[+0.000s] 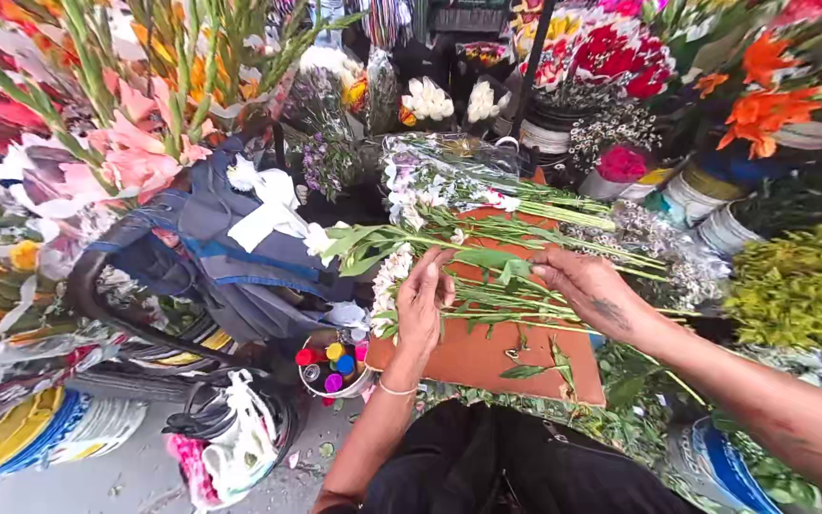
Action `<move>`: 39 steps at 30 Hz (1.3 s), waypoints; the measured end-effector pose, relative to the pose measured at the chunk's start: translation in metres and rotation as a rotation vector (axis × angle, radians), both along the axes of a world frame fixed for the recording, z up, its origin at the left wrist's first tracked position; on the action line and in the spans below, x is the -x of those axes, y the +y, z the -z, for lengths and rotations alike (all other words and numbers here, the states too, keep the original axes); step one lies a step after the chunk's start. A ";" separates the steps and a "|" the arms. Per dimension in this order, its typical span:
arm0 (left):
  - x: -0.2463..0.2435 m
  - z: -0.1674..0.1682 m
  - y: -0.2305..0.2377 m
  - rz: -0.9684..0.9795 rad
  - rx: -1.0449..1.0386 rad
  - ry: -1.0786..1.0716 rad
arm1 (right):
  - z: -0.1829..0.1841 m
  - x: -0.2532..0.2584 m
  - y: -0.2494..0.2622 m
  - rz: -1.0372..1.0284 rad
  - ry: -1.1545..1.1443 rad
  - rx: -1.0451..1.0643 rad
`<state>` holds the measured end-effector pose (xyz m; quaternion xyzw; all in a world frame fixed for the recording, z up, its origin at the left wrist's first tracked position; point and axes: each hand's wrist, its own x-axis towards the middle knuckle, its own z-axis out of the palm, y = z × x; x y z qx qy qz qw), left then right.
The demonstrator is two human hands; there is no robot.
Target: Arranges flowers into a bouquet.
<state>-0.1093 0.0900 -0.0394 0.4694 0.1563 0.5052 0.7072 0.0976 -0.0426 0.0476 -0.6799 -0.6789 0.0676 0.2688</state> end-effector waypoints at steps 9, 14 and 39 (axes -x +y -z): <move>-0.013 0.001 -0.010 0.045 -0.133 -0.050 | 0.141 0.007 -0.185 0.407 -0.197 0.130; -0.016 -0.001 -0.001 0.065 -0.110 0.022 | 0.208 0.003 -0.357 0.718 -0.124 0.436; -0.042 0.067 -0.015 0.047 -0.457 0.783 | 0.087 -0.096 -0.115 0.468 -0.274 -0.039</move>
